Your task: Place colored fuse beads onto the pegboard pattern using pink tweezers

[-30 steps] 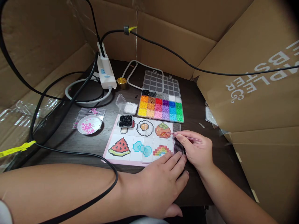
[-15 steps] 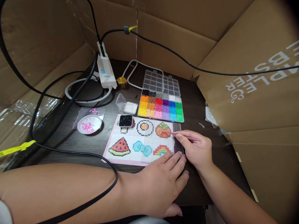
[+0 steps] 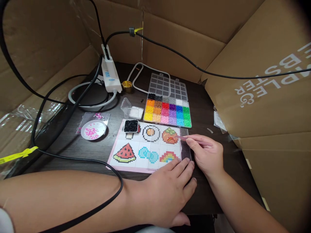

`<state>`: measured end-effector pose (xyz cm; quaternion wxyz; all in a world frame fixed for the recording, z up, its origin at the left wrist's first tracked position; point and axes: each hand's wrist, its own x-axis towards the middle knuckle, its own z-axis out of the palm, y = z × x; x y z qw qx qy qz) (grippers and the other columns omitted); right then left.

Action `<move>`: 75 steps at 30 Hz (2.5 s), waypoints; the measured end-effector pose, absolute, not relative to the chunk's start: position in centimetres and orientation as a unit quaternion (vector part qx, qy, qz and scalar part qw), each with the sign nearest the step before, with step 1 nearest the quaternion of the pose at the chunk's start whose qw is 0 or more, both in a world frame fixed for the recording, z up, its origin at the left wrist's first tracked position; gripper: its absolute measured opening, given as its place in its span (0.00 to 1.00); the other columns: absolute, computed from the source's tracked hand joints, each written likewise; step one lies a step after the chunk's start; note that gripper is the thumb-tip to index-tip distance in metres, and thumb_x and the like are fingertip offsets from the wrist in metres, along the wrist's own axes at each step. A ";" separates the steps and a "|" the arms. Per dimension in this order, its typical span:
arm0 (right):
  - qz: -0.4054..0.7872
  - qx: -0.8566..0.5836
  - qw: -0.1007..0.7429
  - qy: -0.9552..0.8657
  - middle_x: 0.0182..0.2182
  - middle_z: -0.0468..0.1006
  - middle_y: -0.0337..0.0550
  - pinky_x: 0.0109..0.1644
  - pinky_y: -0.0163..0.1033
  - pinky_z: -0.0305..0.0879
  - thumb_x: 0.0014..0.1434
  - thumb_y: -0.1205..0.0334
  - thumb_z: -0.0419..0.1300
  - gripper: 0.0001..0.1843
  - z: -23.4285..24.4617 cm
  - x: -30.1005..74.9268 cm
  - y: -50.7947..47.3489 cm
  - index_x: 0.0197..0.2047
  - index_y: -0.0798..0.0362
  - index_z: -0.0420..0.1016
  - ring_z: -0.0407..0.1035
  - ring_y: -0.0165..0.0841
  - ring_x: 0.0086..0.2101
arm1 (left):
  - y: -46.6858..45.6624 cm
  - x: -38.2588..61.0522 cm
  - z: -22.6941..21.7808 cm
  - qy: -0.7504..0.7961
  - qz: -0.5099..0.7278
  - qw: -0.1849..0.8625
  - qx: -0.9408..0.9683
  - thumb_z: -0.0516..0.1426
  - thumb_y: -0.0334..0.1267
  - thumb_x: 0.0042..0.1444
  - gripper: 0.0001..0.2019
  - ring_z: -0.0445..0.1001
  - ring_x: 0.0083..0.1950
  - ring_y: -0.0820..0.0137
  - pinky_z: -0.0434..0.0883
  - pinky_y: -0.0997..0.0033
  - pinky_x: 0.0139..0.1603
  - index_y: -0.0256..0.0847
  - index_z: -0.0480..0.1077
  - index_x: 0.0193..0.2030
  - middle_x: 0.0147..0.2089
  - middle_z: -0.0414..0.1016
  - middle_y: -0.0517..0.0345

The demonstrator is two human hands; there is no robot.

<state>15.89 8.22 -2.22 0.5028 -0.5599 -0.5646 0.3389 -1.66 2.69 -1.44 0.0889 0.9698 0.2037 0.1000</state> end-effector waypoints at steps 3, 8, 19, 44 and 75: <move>0.371 -0.549 0.550 -0.508 0.33 0.84 0.44 0.38 0.40 0.76 0.54 0.60 0.69 0.05 -2.5 16.3 8.9 0.35 0.50 0.83 0.78 0.36 0.33 | 2.7 -1.7 -1.4 0.205 0.100 0.089 0.970 0.50 0.63 0.59 0.40 0.54 0.71 0.45 0.51 0.50 0.68 0.30 0.62 0.65 0.70 0.54 0.29; 0.453 -0.498 0.636 -0.378 0.27 0.82 0.44 0.29 0.35 0.68 0.48 0.61 0.73 0.11 -2.3 16.6 10.6 0.36 0.54 0.82 0.67 0.26 0.23 | 2.7 -1.7 -1.4 0.201 0.098 0.090 0.971 0.49 0.63 0.60 0.39 0.52 0.72 0.44 0.50 0.49 0.68 0.30 0.62 0.66 0.71 0.53 0.29; 0.388 -0.482 0.642 -0.453 0.31 0.81 0.45 0.34 0.39 0.71 0.54 0.53 0.68 0.15 0.7 14.8 14.1 0.40 0.54 0.80 0.73 0.31 0.27 | 2.8 -1.9 -2.4 0.187 0.093 0.064 0.976 0.48 0.64 0.61 0.40 0.50 0.72 0.43 0.51 0.48 0.68 0.29 0.61 0.66 0.71 0.50 0.26; 0.150 -0.483 0.546 -0.667 0.37 0.82 0.44 0.49 0.44 0.72 0.61 0.61 0.61 0.09 -2.4 8.8 17.5 0.40 0.49 0.83 0.75 0.37 0.41 | 2.8 -1.3 -3.4 0.199 0.138 0.000 0.970 0.45 0.43 0.68 0.22 0.61 0.68 0.51 0.54 0.52 0.65 0.37 0.68 0.61 0.66 0.62 0.34; 0.203 -0.525 0.542 -0.624 0.33 0.82 0.47 0.44 0.41 0.73 0.57 0.61 0.64 0.08 -3.1 8.9 18.2 0.37 0.54 0.84 0.77 0.36 0.36 | 2.7 -0.8 -4.1 0.209 0.167 -0.036 0.963 0.46 0.42 0.67 0.20 0.65 0.65 0.52 0.55 0.53 0.64 0.38 0.70 0.59 0.64 0.66 0.37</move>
